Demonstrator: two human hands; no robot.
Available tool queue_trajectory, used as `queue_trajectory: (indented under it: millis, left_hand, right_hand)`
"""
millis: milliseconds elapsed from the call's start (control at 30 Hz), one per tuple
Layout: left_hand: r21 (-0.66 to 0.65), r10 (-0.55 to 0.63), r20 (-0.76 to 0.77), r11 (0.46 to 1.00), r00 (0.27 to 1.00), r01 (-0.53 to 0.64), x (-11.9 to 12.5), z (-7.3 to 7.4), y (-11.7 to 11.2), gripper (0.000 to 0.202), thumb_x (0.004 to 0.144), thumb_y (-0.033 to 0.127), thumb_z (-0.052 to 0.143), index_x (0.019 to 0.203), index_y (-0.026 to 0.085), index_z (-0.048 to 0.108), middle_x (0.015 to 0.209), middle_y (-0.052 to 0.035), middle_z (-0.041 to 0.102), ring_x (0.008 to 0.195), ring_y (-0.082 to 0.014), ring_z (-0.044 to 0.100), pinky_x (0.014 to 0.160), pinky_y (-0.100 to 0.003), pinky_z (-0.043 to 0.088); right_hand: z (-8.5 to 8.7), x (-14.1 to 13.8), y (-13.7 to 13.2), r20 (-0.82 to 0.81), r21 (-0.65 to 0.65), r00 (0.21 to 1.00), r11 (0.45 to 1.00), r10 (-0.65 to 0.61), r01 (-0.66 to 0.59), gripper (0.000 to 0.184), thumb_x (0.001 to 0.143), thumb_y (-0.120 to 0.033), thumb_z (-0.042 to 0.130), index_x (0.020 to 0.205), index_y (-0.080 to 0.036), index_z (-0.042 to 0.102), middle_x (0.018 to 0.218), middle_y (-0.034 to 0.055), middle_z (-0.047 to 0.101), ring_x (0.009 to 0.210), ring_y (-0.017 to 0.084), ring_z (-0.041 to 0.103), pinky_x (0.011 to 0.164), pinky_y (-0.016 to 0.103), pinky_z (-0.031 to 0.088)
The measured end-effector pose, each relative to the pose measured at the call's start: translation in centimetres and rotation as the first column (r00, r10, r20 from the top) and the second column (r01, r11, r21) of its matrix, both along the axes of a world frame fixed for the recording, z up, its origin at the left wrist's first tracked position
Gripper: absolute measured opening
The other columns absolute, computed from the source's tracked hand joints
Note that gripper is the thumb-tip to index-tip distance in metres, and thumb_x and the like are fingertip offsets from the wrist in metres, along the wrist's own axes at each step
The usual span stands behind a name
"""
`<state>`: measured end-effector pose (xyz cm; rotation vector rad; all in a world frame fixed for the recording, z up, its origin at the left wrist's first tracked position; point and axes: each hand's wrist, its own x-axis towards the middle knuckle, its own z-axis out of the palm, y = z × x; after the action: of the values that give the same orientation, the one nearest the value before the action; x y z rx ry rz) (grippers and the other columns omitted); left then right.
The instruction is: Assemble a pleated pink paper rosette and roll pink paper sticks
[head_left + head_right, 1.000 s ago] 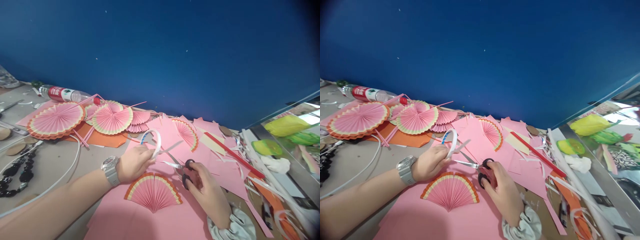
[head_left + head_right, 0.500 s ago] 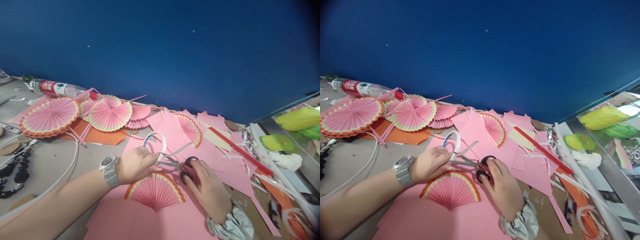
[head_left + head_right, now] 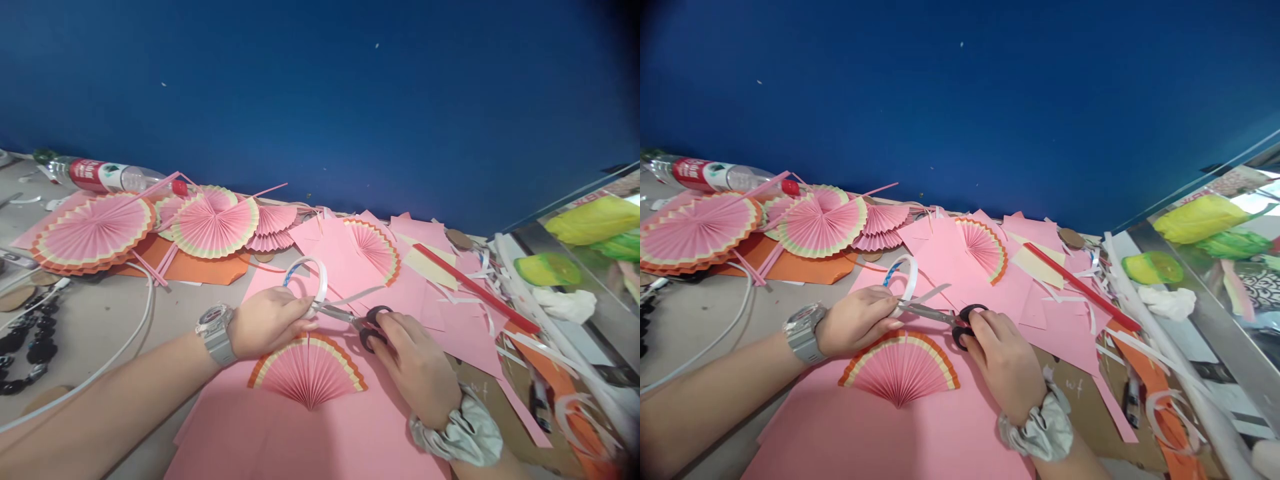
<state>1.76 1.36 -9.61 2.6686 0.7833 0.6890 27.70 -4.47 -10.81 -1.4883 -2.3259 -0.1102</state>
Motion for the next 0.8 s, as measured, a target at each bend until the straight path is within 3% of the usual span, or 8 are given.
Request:
queue_trajectory:
  millis: [333,800]
  left_hand:
    - [-0.036,-0.02,-0.003,0.999,1.0,0.02,-0.08,0.06,0.09,0.041,0.097,0.037,0.018,0.083,0.015,0.05,0.065,-0.0061,0.06,0.06,-0.0189,0.054,0.062,-0.03,0.041]
    - [-0.093,-0.02,-0.011,0.995,1.0,0.018,-0.26,-0.07,0.14,0.047,0.097,0.039,0.017,0.086,0.014,0.055,0.073,-0.0094,0.065,0.068,-0.02,0.059,0.068,-0.032,0.045]
  right_hand:
    - [0.55,-0.28,-0.1,0.011,0.016,1.0,1.0,0.024,-0.024,0.015,0.091,-0.025,0.044,0.102,-0.02,0.053,0.086,0.0081,0.062,0.08,0.024,0.058,0.07,0.036,0.047]
    - [0.41,-0.29,-0.02,-0.023,-0.022,0.999,0.999,0.046,-0.046,0.013,0.091,-0.024,0.043,0.1,-0.018,0.051,0.083,0.0065,0.061,0.078,0.021,0.056,0.068,0.032,0.046]
